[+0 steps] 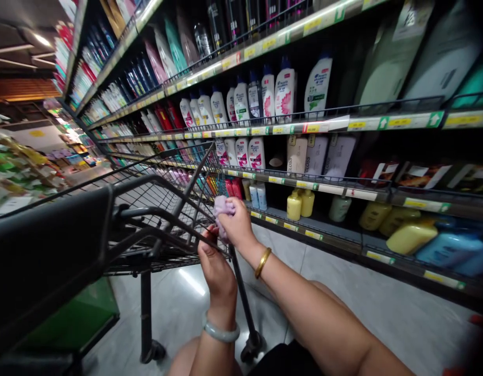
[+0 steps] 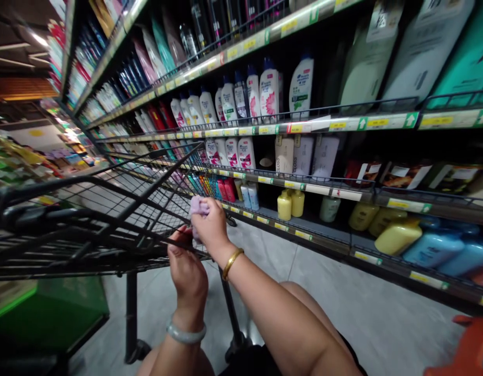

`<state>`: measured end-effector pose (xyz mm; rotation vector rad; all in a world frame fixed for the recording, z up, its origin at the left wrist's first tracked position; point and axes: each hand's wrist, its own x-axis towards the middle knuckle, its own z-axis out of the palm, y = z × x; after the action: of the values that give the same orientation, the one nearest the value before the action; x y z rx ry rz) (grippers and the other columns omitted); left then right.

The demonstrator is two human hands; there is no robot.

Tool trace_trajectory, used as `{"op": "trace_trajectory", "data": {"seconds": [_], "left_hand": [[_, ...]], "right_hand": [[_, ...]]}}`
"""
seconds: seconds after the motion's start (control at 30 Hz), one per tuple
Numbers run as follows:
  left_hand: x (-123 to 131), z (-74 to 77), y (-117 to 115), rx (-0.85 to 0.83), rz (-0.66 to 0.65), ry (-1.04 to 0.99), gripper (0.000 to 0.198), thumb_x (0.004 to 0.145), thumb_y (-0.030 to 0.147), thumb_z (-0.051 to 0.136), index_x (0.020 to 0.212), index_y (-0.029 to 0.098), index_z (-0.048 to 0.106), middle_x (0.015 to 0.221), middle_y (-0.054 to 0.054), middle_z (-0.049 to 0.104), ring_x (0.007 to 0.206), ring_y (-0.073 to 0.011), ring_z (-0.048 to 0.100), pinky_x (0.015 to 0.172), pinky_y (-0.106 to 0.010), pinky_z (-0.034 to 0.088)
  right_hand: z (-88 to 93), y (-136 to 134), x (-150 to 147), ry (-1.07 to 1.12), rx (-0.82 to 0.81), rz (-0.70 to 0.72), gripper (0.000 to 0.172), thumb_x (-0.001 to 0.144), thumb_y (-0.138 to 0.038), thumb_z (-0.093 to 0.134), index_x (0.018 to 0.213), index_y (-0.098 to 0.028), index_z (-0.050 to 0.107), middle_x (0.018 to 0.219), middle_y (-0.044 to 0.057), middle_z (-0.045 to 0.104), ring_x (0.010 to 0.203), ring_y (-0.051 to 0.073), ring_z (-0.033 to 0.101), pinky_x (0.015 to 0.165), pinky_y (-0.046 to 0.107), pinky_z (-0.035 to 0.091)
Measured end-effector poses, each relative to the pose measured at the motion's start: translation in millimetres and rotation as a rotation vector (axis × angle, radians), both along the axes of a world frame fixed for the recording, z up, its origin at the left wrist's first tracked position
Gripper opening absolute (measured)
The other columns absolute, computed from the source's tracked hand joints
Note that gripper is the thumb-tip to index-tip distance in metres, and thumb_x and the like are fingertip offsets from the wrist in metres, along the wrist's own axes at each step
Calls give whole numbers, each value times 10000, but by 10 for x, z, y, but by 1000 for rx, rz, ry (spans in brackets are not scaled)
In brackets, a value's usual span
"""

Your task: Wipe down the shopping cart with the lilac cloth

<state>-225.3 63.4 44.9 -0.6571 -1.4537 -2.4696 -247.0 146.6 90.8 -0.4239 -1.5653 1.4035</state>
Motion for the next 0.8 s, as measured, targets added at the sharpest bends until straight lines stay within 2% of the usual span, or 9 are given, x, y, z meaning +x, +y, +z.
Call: {"op": "trace_trajectory", "data": {"seconds": [0.07,0.13,0.27,0.33,0.5,0.57,0.67,0.73,0.8], "left_hand": [[21,-31,16,-60,-17,-6,551,1004,639,494,1333,224,646,1386,-98,657,1335,-214,585,1177,-361,426],[44,-50,12,-160,-5,-12,550,1020,604,492,1386,222,640,1456,-111,639,1388,-230,566,1210,-382,408],[76,-54,-44,-394,59,-11,531,1018,558,523,1412,229,661,1474,-113,644,1410,-253,565,1225,-411,407],[77,-47,-78,-502,123,8,488,997,536,568,1355,236,709,1408,-111,693,1373,-271,600,1207,-438,433],[83,-2,-113,-676,235,197,377,993,473,563,1179,243,796,1242,-99,775,1210,-298,709,1073,-464,554],[109,29,-106,-737,264,289,380,1009,448,529,1172,234,796,1232,-108,777,1193,-298,718,1053,-464,564],[169,88,-113,-809,331,396,365,1005,413,534,1188,223,787,1214,-128,780,1157,-300,732,1025,-464,572],[202,143,-153,-761,354,445,339,990,396,573,1196,228,784,1207,-125,782,1131,-289,739,1015,-450,572],[207,210,-227,-672,374,454,312,991,393,587,1175,242,788,1162,-107,794,1090,-266,745,1011,-431,569]], "right_hand": [[106,42,35,120,51,-52,318,698,-187,653,1014,-229,660,1066,30,634,954,180,624,895,297,530],[93,92,15,167,71,-45,323,719,-191,639,1039,-231,654,1085,31,630,984,180,616,924,298,523],[-109,224,-78,-61,-49,36,264,692,-177,632,953,-215,653,986,18,639,925,183,600,919,312,516],[-99,266,-63,-117,-100,75,233,696,-191,623,926,-212,651,944,10,648,894,184,596,902,316,515],[335,246,193,191,-28,53,307,739,-261,618,1041,-223,654,1034,28,679,955,194,612,910,310,514],[394,268,242,247,2,47,319,739,-279,619,1051,-224,658,1054,31,677,988,195,612,928,305,510],[210,373,172,158,-60,101,313,707,-285,617,1008,-212,662,1011,27,677,943,188,612,890,297,513],[57,435,108,47,-158,172,259,682,-270,611,928,-200,648,881,8,665,822,173,596,801,289,511],[33,443,119,33,-228,214,220,677,-259,605,884,-193,636,786,-15,641,725,153,568,730,278,497]]}}
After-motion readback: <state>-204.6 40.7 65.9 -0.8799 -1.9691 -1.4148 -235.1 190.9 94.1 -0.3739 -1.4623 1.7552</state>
